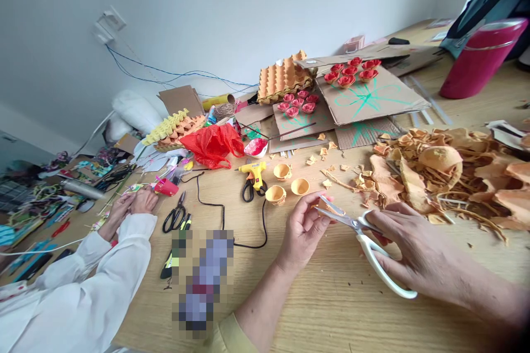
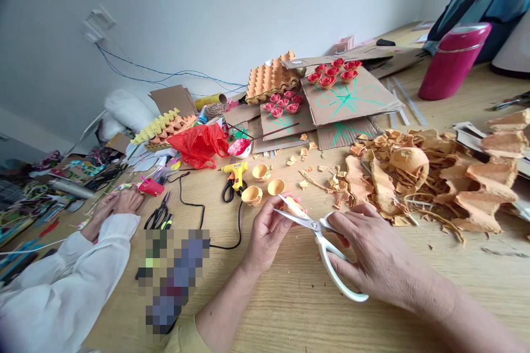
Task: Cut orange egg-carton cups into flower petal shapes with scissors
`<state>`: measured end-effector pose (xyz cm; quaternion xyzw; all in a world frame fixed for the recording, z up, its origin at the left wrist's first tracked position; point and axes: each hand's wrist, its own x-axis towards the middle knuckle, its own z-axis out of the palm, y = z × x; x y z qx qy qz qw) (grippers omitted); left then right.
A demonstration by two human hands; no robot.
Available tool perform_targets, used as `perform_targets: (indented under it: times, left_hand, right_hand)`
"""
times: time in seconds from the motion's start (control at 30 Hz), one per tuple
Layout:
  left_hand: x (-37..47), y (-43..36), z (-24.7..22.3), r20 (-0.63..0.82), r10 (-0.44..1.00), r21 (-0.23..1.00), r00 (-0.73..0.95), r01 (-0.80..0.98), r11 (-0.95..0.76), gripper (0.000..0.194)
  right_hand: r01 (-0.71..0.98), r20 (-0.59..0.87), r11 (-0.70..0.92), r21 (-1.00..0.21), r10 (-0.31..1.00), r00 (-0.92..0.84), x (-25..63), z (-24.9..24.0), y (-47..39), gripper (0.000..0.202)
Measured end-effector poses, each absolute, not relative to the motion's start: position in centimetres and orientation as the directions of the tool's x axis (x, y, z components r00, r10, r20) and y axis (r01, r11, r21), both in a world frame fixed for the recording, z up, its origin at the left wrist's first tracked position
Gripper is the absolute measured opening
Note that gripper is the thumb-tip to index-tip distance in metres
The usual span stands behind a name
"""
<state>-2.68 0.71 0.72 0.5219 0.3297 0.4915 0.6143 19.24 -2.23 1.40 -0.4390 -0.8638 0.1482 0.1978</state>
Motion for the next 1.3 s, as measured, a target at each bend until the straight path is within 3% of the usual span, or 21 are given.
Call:
perform_targets:
  times: [0.23,0.5,0.73,1.0,1.3]
  left_hand:
    - [-2.6,0.6,1.0,0.135,0.947,0.951,0.291,-0.305,-0.041,0.038]
    - [-2.6,0.6,1.1,0.164,0.957,0.940,0.240,-0.332,-0.078,0.039]
    - [-2.6,0.7,0.7,0.073,0.956,0.906,0.285,-0.419,0.055,0.044]
    - [-2.6,0.8,0.5,0.085,0.955,0.955,0.283,-0.296,0.003,0.039]
    - [-2.6,0.7,0.4,0.138,0.951,0.954,0.278,-0.294,-0.053,0.037]
  right_hand:
    - [0.698,0.204,0.582,-0.416,0.808,-0.552,19.6,0.8,-2.3,0.021]
    - [0.689,0.294,0.631,-0.356,0.776,-0.558,19.6,0.6,-2.4,0.023]
    - [0.701,0.277,0.618,-0.356,0.786,-0.552,19.5,1.0,-2.2,0.018]
    - [0.719,0.265,0.580,-0.383,0.815,-0.516,19.4,1.5,-2.0,0.020]
    - [0.715,0.249,0.565,-0.413,0.825,-0.507,19.0,1.7,-2.2,0.020]
